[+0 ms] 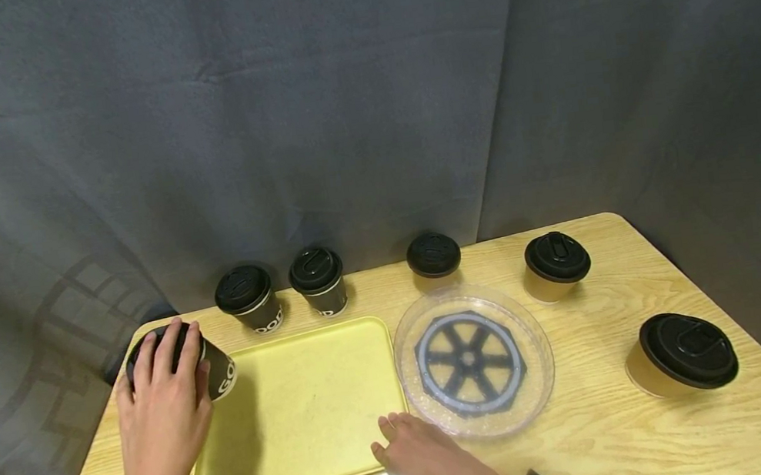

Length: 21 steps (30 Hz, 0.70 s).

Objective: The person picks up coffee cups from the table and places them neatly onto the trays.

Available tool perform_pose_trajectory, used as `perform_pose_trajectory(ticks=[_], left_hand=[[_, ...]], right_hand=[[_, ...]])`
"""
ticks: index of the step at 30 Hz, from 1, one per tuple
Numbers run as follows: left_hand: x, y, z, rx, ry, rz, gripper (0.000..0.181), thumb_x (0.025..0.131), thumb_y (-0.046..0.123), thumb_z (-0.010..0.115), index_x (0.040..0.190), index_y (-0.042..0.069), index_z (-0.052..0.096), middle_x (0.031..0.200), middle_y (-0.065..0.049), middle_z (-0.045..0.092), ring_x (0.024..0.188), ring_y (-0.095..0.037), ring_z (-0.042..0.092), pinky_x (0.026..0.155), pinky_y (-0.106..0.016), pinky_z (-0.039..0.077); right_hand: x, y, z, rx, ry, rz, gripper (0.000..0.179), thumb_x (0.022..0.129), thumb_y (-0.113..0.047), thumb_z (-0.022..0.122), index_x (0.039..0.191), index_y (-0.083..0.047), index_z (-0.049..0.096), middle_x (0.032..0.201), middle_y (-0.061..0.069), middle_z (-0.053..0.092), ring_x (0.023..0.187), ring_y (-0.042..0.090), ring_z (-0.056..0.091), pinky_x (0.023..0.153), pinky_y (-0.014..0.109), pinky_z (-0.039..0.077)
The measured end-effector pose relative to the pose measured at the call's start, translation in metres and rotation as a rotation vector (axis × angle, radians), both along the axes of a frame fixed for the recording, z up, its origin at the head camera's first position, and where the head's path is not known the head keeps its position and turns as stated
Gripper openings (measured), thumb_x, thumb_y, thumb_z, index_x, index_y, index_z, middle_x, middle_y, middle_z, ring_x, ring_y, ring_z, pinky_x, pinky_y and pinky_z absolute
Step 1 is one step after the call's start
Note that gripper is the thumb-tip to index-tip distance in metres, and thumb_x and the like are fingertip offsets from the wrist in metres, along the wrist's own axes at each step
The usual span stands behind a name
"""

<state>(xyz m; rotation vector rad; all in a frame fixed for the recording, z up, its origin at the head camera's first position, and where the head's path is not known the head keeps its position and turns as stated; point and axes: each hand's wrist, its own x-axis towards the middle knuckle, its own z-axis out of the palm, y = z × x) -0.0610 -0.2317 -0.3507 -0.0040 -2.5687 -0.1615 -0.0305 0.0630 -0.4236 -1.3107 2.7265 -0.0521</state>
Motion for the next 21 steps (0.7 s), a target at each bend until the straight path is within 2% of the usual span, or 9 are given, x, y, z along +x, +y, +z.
perform_pose_trajectory(ticks=[8, 17, 21], left_hand=[[-0.0014, 0.0020, -0.0019, -0.008, 0.019, -0.012, 0.047, 0.091, 0.009, 0.060, 0.137, 0.009, 0.051, 0.145, -0.015, 0.046, 0.137, -0.040, 0.035, 0.096, -0.071, 0.030], [-0.0007, 0.0034, -0.0016, -0.002, -0.023, -0.009, 0.047, 0.092, 0.010, 0.059, 0.138, 0.009, 0.050, 0.147, -0.015, 0.045, 0.137, -0.040, 0.034, 0.097, -0.070, 0.029], [-0.0007, 0.0039, -0.0024, -0.005, -0.026, -0.013, 0.047, 0.092, 0.010, 0.059, 0.138, 0.009, 0.050, 0.146, -0.015, 0.045, 0.136, -0.041, 0.034, 0.097, -0.071, 0.029]], right_hand=[[-0.0004, -0.0008, 0.0005, 0.023, 0.024, 0.001, 0.036, 0.092, -0.021, 0.059, 0.128, -0.025, 0.063, 0.137, 0.005, 0.060, 0.127, 0.019, 0.057, 0.109, 0.031, 0.044], [-0.0002, -0.0009, 0.0014, 0.035, -0.031, -0.017, 0.036, 0.095, -0.025, 0.053, 0.131, -0.024, 0.061, 0.140, 0.005, 0.057, 0.131, 0.020, 0.054, 0.112, 0.032, 0.042], [0.0000, -0.0006, 0.0015, 0.034, -0.025, -0.017, 0.037, 0.095, -0.025, 0.055, 0.131, -0.025, 0.061, 0.140, 0.005, 0.057, 0.130, 0.020, 0.054, 0.111, 0.032, 0.043]])
